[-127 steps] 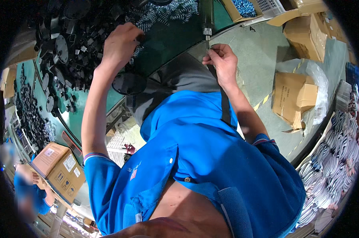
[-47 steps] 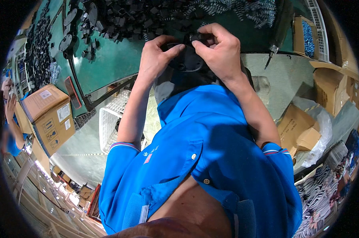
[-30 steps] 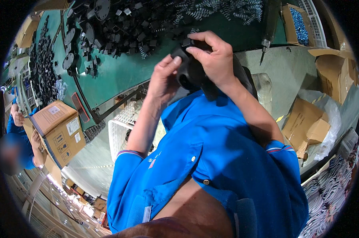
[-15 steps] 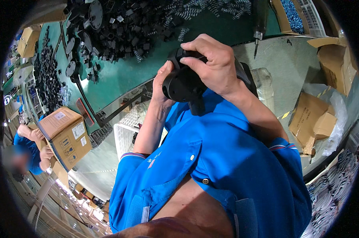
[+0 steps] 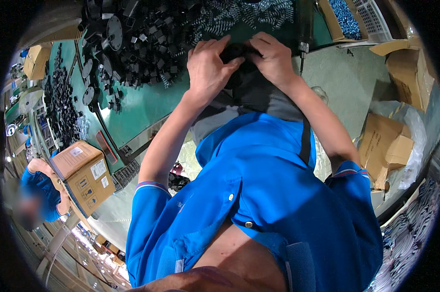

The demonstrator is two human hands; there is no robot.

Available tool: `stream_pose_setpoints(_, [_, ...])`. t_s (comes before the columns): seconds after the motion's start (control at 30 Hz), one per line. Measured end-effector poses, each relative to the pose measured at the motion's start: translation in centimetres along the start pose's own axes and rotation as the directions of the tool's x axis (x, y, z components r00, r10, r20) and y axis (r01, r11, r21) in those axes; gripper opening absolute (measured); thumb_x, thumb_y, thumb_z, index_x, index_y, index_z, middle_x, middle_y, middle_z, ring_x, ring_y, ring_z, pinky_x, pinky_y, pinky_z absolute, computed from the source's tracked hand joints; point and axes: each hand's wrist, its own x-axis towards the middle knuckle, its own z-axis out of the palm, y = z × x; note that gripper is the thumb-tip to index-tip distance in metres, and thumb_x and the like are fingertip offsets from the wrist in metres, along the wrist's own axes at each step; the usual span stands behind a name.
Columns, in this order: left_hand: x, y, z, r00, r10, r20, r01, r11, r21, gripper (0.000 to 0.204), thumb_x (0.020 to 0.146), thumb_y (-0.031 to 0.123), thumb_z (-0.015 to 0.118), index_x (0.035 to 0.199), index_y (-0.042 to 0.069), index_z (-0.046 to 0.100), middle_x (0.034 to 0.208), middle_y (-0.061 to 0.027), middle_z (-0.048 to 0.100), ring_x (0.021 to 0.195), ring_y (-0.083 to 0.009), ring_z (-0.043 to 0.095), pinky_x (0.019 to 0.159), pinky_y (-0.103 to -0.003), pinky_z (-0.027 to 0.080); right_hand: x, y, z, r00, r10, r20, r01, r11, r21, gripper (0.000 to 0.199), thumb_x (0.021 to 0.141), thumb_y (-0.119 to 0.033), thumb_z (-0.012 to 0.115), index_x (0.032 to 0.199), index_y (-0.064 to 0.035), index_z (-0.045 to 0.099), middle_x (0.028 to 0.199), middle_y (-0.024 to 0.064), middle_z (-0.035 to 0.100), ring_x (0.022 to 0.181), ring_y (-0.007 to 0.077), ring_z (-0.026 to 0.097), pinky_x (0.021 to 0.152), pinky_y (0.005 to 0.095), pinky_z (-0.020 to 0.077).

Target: The person opens a cardboard box with red scissors, pours black plastic parts onto a green workbench, and assembles them one by one using a power screwdriver. The person repeatedly picks parts, aligns them, and fastens them with screws.

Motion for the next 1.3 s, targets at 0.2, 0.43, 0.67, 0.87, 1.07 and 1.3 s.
stream_pose_setpoints(0.2, [-0.4, -0.9, 1.6, 0.997, 0.018, 0.075, -0.024, 0.996, 0.085, 0.042, 0.075, 0.034, 0.073, 0.108, 0.007, 0.070, 0.097, -0.0083, 0.064, 0.100, -0.0304, 0.057, 0.081, -0.045, 0.043, -0.2, 0.6, 0.2, 0.996, -0.068, 0.057, 0.079, 0.973, -0.217, 0.032, 0.067, -0.001, 0.072, 0.097, -0.0100, 0.066, 0.089, 0.0055, 0.061, 0.085, 0.0266, 0.064, 0.068, 0.0350, 0.0521])
stream_pose_setpoints(0.43, [0.6, 0.4, 0.2, 0.949, 0.055, 0.312, -0.155, 0.940, 0.305, 0.036, 0.075, 0.035, 0.074, 0.097, 0.007, 0.070, 0.096, -0.0072, 0.061, 0.100, -0.0282, 0.055, 0.078, -0.045, 0.042, 1.0, -0.3, -5.3, 0.977, -0.010, 0.215, 0.085, 0.936, -0.343, 0.031, 0.078, -0.020, 0.072, 0.106, -0.0105, 0.063, 0.097, 0.0059, 0.064, 0.090, 0.0263, 0.065, 0.073, 0.0352, 0.0527])
stream_pose_setpoints(0.67, [1.4, 1.0, 2.0, 0.954, 0.066, 0.293, -0.193, 0.884, 0.426, 0.030, 0.075, 0.034, 0.074, 0.089, 0.008, 0.068, 0.096, -0.0063, 0.059, 0.099, -0.0261, 0.054, 0.079, -0.046, 0.040, 6.3, 6.6, -9.3, 0.903, 0.392, -0.175, -0.380, 0.540, -0.751, 0.055, 0.084, -0.013, 0.066, 0.130, 0.0043, 0.042, 0.080, 0.0098, 0.063, 0.071, 0.0219, 0.063, 0.068, 0.0338, 0.0520])
stream_pose_setpoints(0.87, [0.6, -0.1, 2.1, 0.976, 0.146, 0.159, -0.189, 0.935, 0.302, 0.030, 0.075, 0.035, 0.074, 0.088, 0.008, 0.069, 0.093, -0.0053, 0.058, 0.097, -0.0259, 0.053, 0.078, -0.045, 0.039, 5.9, 7.7, -9.2, 0.939, 0.295, -0.177, -0.344, 0.819, -0.459, 0.065, 0.086, -0.038, 0.070, 0.132, 0.0031, 0.050, 0.103, 0.0191, 0.069, 0.087, 0.0236, 0.070, 0.076, 0.0318, 0.0551])
stream_pose_setpoints(1.07, [1.0, 0.2, 2.4, 0.960, 0.154, 0.232, -0.237, 0.888, 0.394, 0.030, 0.077, 0.037, 0.072, 0.086, 0.008, 0.069, 0.091, -0.0047, 0.059, 0.094, -0.0244, 0.055, 0.077, -0.041, 0.041, 6.4, 1.8, -11.8, 0.949, 0.310, 0.053, -0.235, 0.588, 0.774, 0.041, 0.086, -0.017, 0.068, 0.117, 0.0067, 0.057, 0.097, 0.0146, 0.068, 0.080, 0.0219, 0.067, 0.071, 0.0305, 0.0549])
stream_pose_setpoints(1.3, [0.7, 0.3, 2.1, 0.957, 0.152, 0.245, -0.246, 0.874, 0.418, 0.031, 0.078, 0.037, 0.071, 0.086, 0.008, 0.069, 0.090, -0.0049, 0.059, 0.094, -0.0237, 0.055, 0.077, -0.041, 0.041, 9.5, -8.1, -7.3, 0.883, 0.327, -0.335, 0.063, 0.626, 0.777, 0.043, 0.082, -0.004, 0.063, 0.123, 0.0040, 0.051, 0.080, 0.0093, 0.063, 0.069, 0.0194, 0.062, 0.066, 0.0313, 0.0505])
